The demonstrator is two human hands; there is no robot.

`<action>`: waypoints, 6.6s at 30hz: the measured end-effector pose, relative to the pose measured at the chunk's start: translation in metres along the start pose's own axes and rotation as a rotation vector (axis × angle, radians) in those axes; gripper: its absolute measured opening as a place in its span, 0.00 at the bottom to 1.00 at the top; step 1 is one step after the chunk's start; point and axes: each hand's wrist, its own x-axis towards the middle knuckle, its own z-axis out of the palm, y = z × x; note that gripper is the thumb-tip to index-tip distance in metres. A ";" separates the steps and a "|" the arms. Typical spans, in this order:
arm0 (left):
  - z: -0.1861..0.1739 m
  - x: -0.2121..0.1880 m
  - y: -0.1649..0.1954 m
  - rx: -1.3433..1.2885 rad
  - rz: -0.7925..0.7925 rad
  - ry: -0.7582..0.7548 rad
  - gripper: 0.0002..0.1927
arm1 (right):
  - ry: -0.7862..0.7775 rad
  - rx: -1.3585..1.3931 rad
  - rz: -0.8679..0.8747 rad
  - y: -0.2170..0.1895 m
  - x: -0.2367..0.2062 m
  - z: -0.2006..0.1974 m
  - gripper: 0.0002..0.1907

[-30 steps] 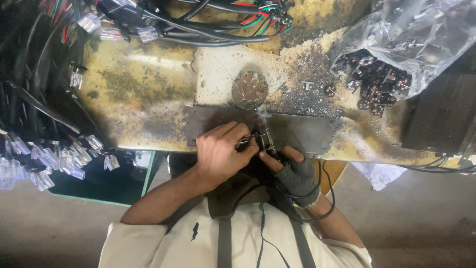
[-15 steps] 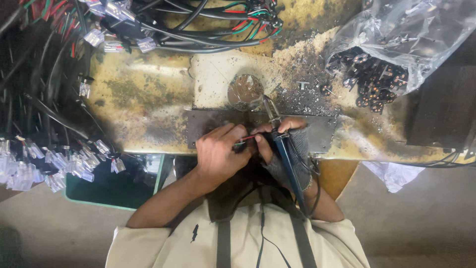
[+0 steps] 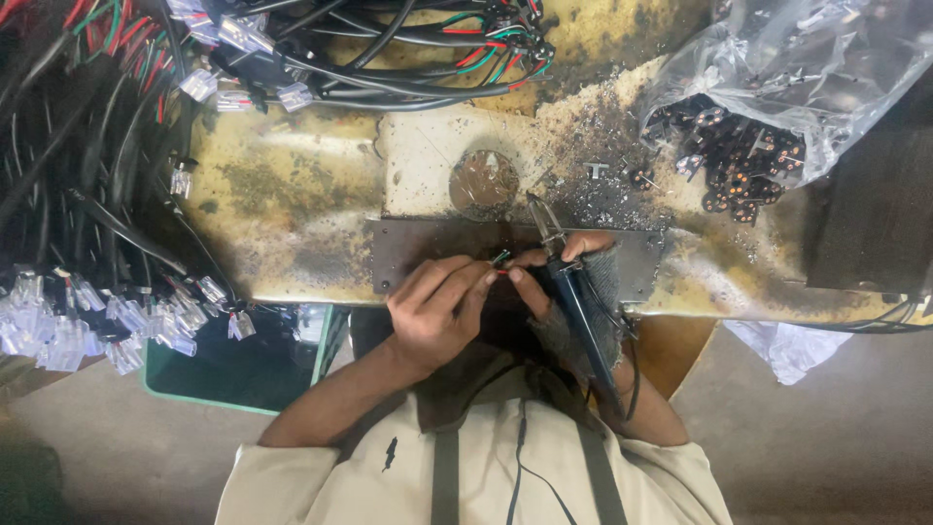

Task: The person uses a soldering iron to join small wires to connectors on a workbench. The person repeatedly picks up wire bundles, aligns them with connectors, and applies heat to create solder joints.

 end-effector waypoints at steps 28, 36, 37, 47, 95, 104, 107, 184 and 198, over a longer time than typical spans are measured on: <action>-0.009 0.055 -0.007 0.309 -0.360 -0.276 0.09 | 0.015 -0.086 -0.119 -0.006 -0.003 0.001 0.27; -0.011 0.048 -0.010 0.049 -0.297 -0.425 0.07 | -0.015 -0.359 -0.191 -0.005 0.000 -0.001 0.26; -0.012 0.044 -0.008 -0.007 -0.257 -0.438 0.07 | 0.004 -0.369 -0.207 -0.003 0.000 0.001 0.28; 0.003 0.007 0.003 0.100 -0.108 -0.134 0.05 | 0.046 -0.201 -0.307 0.020 -0.008 0.009 0.30; -0.016 0.034 0.004 0.085 -0.368 -0.458 0.06 | -0.112 -0.052 -0.494 0.029 -0.033 -0.017 0.07; -0.009 0.029 0.008 0.077 -0.387 -0.373 0.05 | -0.122 0.889 0.980 0.033 -0.029 -0.034 0.07; -0.009 0.030 0.008 0.067 -0.393 -0.376 0.05 | 0.103 0.922 1.200 0.040 -0.039 -0.031 0.03; -0.010 0.030 0.004 0.132 -0.310 -0.390 0.09 | 0.087 0.266 -0.053 0.050 0.024 -0.080 0.13; -0.008 0.028 -0.002 0.157 -0.276 -0.378 0.10 | 0.198 0.594 0.300 0.007 0.005 -0.029 0.16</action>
